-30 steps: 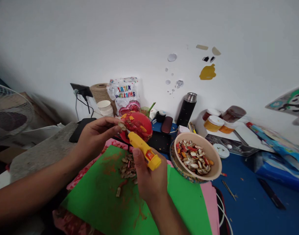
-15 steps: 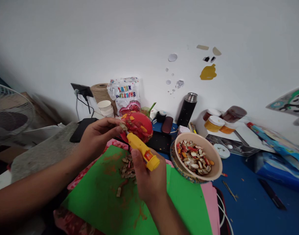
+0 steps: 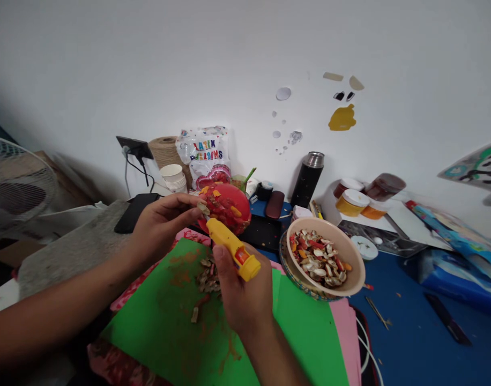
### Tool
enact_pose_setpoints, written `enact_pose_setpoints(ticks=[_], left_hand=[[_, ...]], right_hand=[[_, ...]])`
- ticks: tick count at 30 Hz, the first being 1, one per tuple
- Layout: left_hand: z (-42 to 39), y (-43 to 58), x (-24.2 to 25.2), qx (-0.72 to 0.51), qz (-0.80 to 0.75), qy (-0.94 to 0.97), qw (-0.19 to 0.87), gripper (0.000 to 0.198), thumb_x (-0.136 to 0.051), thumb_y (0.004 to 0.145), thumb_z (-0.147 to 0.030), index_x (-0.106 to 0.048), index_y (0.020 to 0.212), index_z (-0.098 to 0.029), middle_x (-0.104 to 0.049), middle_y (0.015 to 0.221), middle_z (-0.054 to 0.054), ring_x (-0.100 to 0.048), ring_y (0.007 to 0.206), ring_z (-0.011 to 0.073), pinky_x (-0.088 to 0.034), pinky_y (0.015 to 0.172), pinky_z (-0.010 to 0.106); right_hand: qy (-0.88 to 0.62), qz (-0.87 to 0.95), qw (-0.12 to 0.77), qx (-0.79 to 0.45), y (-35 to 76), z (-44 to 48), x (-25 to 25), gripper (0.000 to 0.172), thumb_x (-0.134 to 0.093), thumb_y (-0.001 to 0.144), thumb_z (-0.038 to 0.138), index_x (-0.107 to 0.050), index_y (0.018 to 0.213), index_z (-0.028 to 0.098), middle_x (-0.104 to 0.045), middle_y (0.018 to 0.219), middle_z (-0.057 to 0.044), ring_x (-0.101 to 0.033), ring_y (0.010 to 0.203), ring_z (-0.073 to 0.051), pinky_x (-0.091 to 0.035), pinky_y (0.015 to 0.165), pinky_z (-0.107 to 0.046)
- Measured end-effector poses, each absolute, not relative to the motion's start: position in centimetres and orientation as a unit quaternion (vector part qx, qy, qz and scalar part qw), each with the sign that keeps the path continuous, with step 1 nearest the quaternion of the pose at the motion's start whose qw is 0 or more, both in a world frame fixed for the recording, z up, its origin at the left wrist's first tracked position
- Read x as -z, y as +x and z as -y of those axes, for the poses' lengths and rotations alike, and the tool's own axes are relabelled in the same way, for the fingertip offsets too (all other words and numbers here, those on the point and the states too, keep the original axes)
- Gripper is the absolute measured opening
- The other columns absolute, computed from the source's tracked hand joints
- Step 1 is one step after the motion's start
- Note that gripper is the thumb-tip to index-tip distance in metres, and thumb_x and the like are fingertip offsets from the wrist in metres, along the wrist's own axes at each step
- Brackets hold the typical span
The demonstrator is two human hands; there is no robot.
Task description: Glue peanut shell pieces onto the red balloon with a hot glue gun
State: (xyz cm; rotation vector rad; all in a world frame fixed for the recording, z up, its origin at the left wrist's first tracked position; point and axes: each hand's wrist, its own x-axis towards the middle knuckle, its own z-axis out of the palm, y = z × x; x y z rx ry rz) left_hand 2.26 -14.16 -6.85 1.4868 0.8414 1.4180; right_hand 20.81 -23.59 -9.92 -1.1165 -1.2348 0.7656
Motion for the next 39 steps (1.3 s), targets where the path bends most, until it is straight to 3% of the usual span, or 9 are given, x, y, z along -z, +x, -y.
enact_pose_setpoints(ticks=[19, 33, 39], left_hand=[[14.0, 2.26, 7.16, -0.582, -0.334, 0.59, 0.45, 0.016, -0.1, 0.085, -0.034, -0.091, 0.096, -0.026, -0.09, 0.1, 0.005, -0.081, 0.085, 0.0179, -0.068, 0.078, 0.028], [14.12, 2.19, 6.94, -0.582, -0.34, 0.571, 0.469, 0.021, -0.103, 0.082, -0.038, -0.091, 0.095, -0.026, -0.088, 0.094, 0.003, -0.08, 0.081, 0.0167, -0.068, 0.075, 0.025], [14.12, 2.15, 6.81, -0.578, -0.358, 0.581, 0.448, 0.022, -0.101, 0.083, -0.04, -0.09, 0.096, -0.026, -0.088, 0.095, 0.005, -0.08, 0.082, 0.0196, -0.069, 0.075, 0.03]], right_hand=[[-0.475, 0.539, 0.612, -0.331, 20.87, 23.39, 9.77, 0.061, -0.072, 0.107, 0.064, -0.052, 0.064, 0.025, -0.043, 0.058, 0.007, -0.041, 0.053, -0.012, -0.033, 0.05, -0.026], [-0.489, 0.539, 0.608, -0.317, 20.95, 23.24, 9.9, 0.062, -0.07, 0.107, 0.066, -0.051, 0.064, 0.026, -0.04, 0.054, 0.008, -0.039, 0.049, -0.012, -0.031, 0.047, -0.027], [-0.494, 0.541, 0.609, -0.306, 20.99, 23.32, 9.95, 0.064, -0.069, 0.107, 0.069, -0.052, 0.064, 0.026, -0.04, 0.054, 0.008, -0.039, 0.049, -0.011, -0.031, 0.047, -0.026]])
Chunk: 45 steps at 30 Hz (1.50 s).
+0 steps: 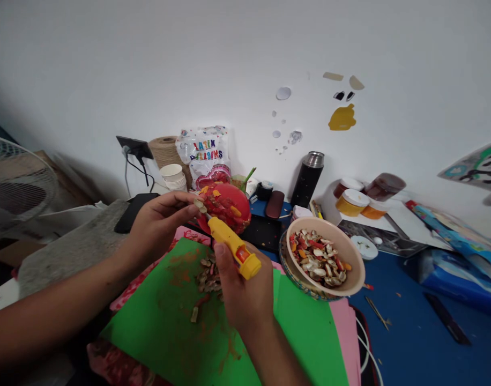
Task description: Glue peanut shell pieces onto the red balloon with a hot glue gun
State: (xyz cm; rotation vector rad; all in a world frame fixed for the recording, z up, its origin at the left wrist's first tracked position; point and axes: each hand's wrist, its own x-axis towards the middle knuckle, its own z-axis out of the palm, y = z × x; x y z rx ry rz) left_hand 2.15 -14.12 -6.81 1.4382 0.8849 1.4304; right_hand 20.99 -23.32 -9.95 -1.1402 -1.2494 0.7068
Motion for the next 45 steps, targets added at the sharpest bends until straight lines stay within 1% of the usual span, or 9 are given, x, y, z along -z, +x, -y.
enact_pose_setpoints(ticks=[9, 16, 20, 23, 28, 30, 34, 39, 45], left_hand=[[13.9, 2.0, 7.0, -0.57, -0.358, 0.588, 0.449, 0.025, -0.099, 0.086, -0.044, -0.088, 0.097, -0.025, -0.089, 0.097, 0.007, -0.08, 0.084, 0.0216, -0.068, 0.075, 0.034], [14.2, 2.1, 6.6, -0.574, -0.353, 0.575, 0.463, 0.025, -0.102, 0.083, -0.045, -0.089, 0.095, -0.026, -0.088, 0.096, 0.005, -0.078, 0.086, 0.0206, -0.065, 0.078, 0.033], [12.7, 0.4, 4.3, -0.646, -0.329, 0.547, 0.419, 0.027, -0.106, 0.08, -0.043, -0.088, 0.091, -0.026, -0.084, 0.089, 0.0, -0.071, 0.083, 0.0159, -0.059, 0.081, 0.031], [10.5, -2.3, 1.8, -0.728, -0.297, 0.497, 0.367, 0.035, -0.109, 0.071, -0.04, -0.08, 0.082, -0.026, -0.081, 0.088, -0.006, -0.067, 0.083, 0.0142, -0.056, 0.078, 0.03], [7.3, -5.0, 0.2, -0.758, -0.334, 0.441, 0.346, 0.038, -0.106, 0.066, -0.04, -0.076, 0.084, -0.027, -0.083, 0.088, -0.01, -0.067, 0.084, 0.0132, -0.054, 0.077, 0.027], [6.9, -4.3, 0.5, -0.741, -0.329, 0.469, 0.349, 0.035, -0.106, 0.067, -0.039, -0.078, 0.083, -0.026, -0.083, 0.084, -0.009, -0.067, 0.079, 0.013, -0.054, 0.076, 0.028], [6.8, -1.7, 1.0, -0.661, -0.32, 0.6, 0.318, 0.024, -0.1, 0.08, -0.042, -0.086, 0.091, -0.025, -0.087, 0.088, -0.003, -0.073, 0.081, 0.0158, -0.059, 0.083, 0.031], [6.1, 0.3, 0.7, -0.471, -0.351, 0.789, 0.18, 0.019, -0.09, 0.087, -0.042, -0.092, 0.097, -0.027, -0.088, 0.096, 0.006, -0.076, 0.088, 0.0244, -0.059, 0.088, 0.036], [4.4, 1.6, 0.0, -0.284, -0.272, 0.918, 0.037, 0.02, -0.075, 0.095, -0.043, -0.091, 0.102, -0.033, -0.086, 0.094, 0.006, -0.076, 0.093, 0.0292, -0.053, 0.103, 0.045]], right_hand=[[-0.506, 0.53, 0.604, -0.314, 21.1, 23.2, 10.2, 0.063, -0.07, 0.106, 0.07, -0.052, 0.064, 0.026, -0.04, 0.051, 0.008, -0.039, 0.048, -0.012, -0.031, 0.046, -0.028], [-0.504, 0.517, 0.615, -0.317, 21.1, 23.0, 10.2, 0.065, -0.07, 0.105, 0.073, -0.054, 0.063, 0.025, -0.04, 0.053, 0.008, -0.039, 0.049, -0.012, -0.031, 0.046, -0.027], [-0.527, 0.467, 0.639, -0.31, 21.4, 22.6, 10.2, 0.071, -0.068, 0.101, 0.082, -0.056, 0.061, 0.025, -0.042, 0.053, 0.006, -0.038, 0.048, -0.012, -0.033, 0.045, -0.027], [-0.537, 0.437, 0.65, -0.314, 21.7, 22.3, 9.7, 0.075, -0.066, 0.098, 0.087, -0.057, 0.059, 0.024, -0.046, 0.053, 0.005, -0.04, 0.046, -0.012, -0.033, 0.044, -0.027], [-0.545, 0.411, 0.65, -0.334, 22.2, 22.1, 8.6, 0.079, -0.069, 0.089, 0.095, -0.058, 0.055, 0.025, -0.048, 0.053, 0.003, -0.044, 0.047, -0.013, -0.033, 0.043, -0.027], [-0.546, 0.407, 0.649, -0.339, 22.3, 22.1, 8.4, 0.079, -0.07, 0.087, 0.097, -0.059, 0.056, 0.025, -0.048, 0.053, 0.003, -0.043, 0.047, -0.013, -0.032, 0.042, -0.028], [-0.543, 0.397, 0.656, -0.343, 22.4, 22.0, 8.2, 0.079, -0.07, 0.085, 0.097, -0.06, 0.055, 0.025, -0.049, 0.052, 0.002, -0.043, 0.047, -0.013, -0.032, 0.043, -0.028], [-0.538, 0.392, 0.656, -0.354, 22.7, 21.8, 7.9, 0.08, -0.07, 0.084, 0.097, -0.061, 0.053, 0.024, -0.054, 0.052, 0.0, -0.05, 0.05, -0.015, -0.04, 0.049, -0.029], [-0.532, 0.397, 0.658, -0.354, 22.9, 21.9, 8.1, 0.079, -0.069, 0.088, 0.095, -0.064, 0.054, 0.023, -0.05, 0.053, 0.001, -0.049, 0.051, -0.015, -0.042, 0.051, -0.029]])
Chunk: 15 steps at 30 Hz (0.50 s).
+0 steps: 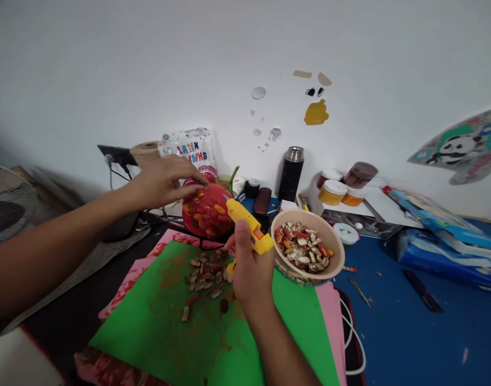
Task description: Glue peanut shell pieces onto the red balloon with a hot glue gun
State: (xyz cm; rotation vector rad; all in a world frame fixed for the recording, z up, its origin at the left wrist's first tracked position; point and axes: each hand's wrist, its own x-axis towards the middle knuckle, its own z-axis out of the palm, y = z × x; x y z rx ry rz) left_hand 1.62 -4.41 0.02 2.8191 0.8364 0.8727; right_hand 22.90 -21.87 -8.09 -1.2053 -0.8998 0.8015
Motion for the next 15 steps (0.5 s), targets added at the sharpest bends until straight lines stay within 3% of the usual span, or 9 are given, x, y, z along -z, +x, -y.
enact_pose_setpoints(ticks=[6, 15], left_hand=[[3.8, 2.6, -0.7, -0.151, -0.224, 0.961, -0.063, 0.028, -0.061, 0.103, -0.038, -0.088, 0.108, -0.03, -0.087, 0.103, 0.01, -0.074, 0.107, 0.0331, -0.049, 0.107, 0.048], [3.3, 2.9, -1.3, -0.09, -0.191, 0.972, -0.104, 0.029, -0.055, 0.107, -0.037, -0.083, 0.104, -0.029, -0.084, 0.102, 0.011, -0.07, 0.106, 0.0322, -0.045, 0.103, 0.046]], right_hand=[[-0.527, 0.416, 0.653, -0.35, 23.0, 21.9, 8.1, 0.082, -0.064, 0.092, 0.096, -0.065, 0.056, 0.023, -0.054, 0.055, 0.0, -0.054, 0.053, -0.016, -0.043, 0.051, -0.029], [-0.516, 0.398, 0.671, -0.352, 22.5, 21.8, 8.2, 0.079, -0.069, 0.089, 0.096, -0.068, 0.058, 0.024, -0.053, 0.054, 0.001, -0.051, 0.053, -0.015, -0.039, 0.05, -0.03]])
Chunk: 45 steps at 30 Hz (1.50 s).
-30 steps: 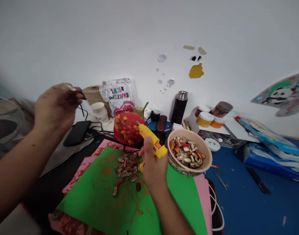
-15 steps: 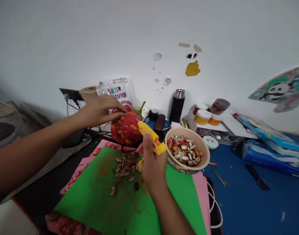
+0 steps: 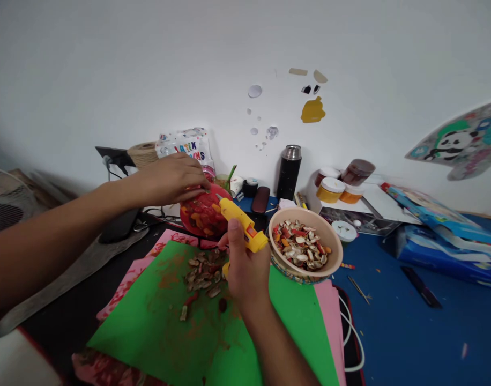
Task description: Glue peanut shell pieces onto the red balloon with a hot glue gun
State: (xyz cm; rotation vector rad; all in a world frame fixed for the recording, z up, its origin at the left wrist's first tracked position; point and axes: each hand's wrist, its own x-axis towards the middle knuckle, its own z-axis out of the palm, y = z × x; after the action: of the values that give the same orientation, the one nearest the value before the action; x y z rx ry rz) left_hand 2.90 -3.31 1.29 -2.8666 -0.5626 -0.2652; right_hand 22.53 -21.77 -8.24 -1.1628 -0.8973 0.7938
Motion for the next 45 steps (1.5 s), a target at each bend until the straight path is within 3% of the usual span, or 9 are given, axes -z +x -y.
enact_pose_setpoints(ticks=[6, 22, 29, 36, 45], left_hand=[[3.0, 2.8, -1.3, 0.094, 0.182, -0.975, 0.084, 0.022, -0.061, 0.104, -0.031, -0.083, 0.101, -0.03, -0.082, 0.097, 0.009, -0.069, 0.103, 0.0311, -0.046, 0.101, 0.045], [4.5, 3.9, -2.1, -0.039, 0.192, -0.951, 0.24, 0.022, -0.059, 0.111, -0.018, -0.08, 0.106, -0.024, -0.085, 0.102, 0.007, -0.071, 0.1, 0.0279, -0.047, 0.088, 0.041], [4.4, 3.7, -1.8, -0.025, 0.186, -0.952, 0.242, 0.023, -0.061, 0.112, -0.021, -0.084, 0.11, -0.022, -0.082, 0.119, 0.011, -0.07, 0.113, 0.0296, -0.051, 0.092, 0.04], [5.0, 3.9, -1.7, 0.005, 0.191, -0.952, 0.24, 0.025, -0.062, 0.109, -0.018, -0.083, 0.096, -0.02, -0.078, 0.099, 0.011, -0.068, 0.099, 0.0285, -0.05, 0.085, 0.039], [5.2, 4.1, -1.5, 0.003, 0.259, -0.945, 0.201, 0.022, -0.06, 0.107, -0.023, -0.082, 0.103, -0.023, -0.08, 0.097, 0.009, -0.072, 0.095, 0.0278, -0.051, 0.084, 0.039]], right_hand=[[-0.516, 0.406, 0.669, -0.349, 22.6, 21.8, 8.3, 0.076, -0.071, 0.091, 0.093, -0.07, 0.06, 0.024, -0.051, 0.055, 0.002, -0.047, 0.051, -0.015, -0.036, 0.048, -0.03], [-0.502, 0.405, 0.67, -0.368, 22.3, 22.0, 8.6, 0.067, -0.075, 0.094, 0.082, -0.073, 0.062, 0.023, -0.059, 0.058, 0.001, -0.053, 0.055, -0.014, -0.041, 0.052, -0.027], [-0.499, 0.409, 0.674, -0.361, 22.3, 22.0, 8.6, 0.065, -0.076, 0.095, 0.08, -0.074, 0.062, 0.023, -0.055, 0.056, 0.002, -0.051, 0.054, -0.014, -0.041, 0.052, -0.027], [-0.5, 0.411, 0.669, -0.366, 22.3, 22.0, 8.8, 0.064, -0.075, 0.096, 0.078, -0.075, 0.063, 0.023, -0.058, 0.057, 0.001, -0.052, 0.054, -0.014, -0.041, 0.052, -0.028], [-0.505, 0.421, 0.663, -0.357, 22.3, 21.8, 8.9, 0.06, -0.075, 0.096, 0.075, -0.076, 0.066, 0.023, -0.054, 0.057, 0.003, -0.048, 0.054, -0.014, -0.04, 0.053, -0.028]])
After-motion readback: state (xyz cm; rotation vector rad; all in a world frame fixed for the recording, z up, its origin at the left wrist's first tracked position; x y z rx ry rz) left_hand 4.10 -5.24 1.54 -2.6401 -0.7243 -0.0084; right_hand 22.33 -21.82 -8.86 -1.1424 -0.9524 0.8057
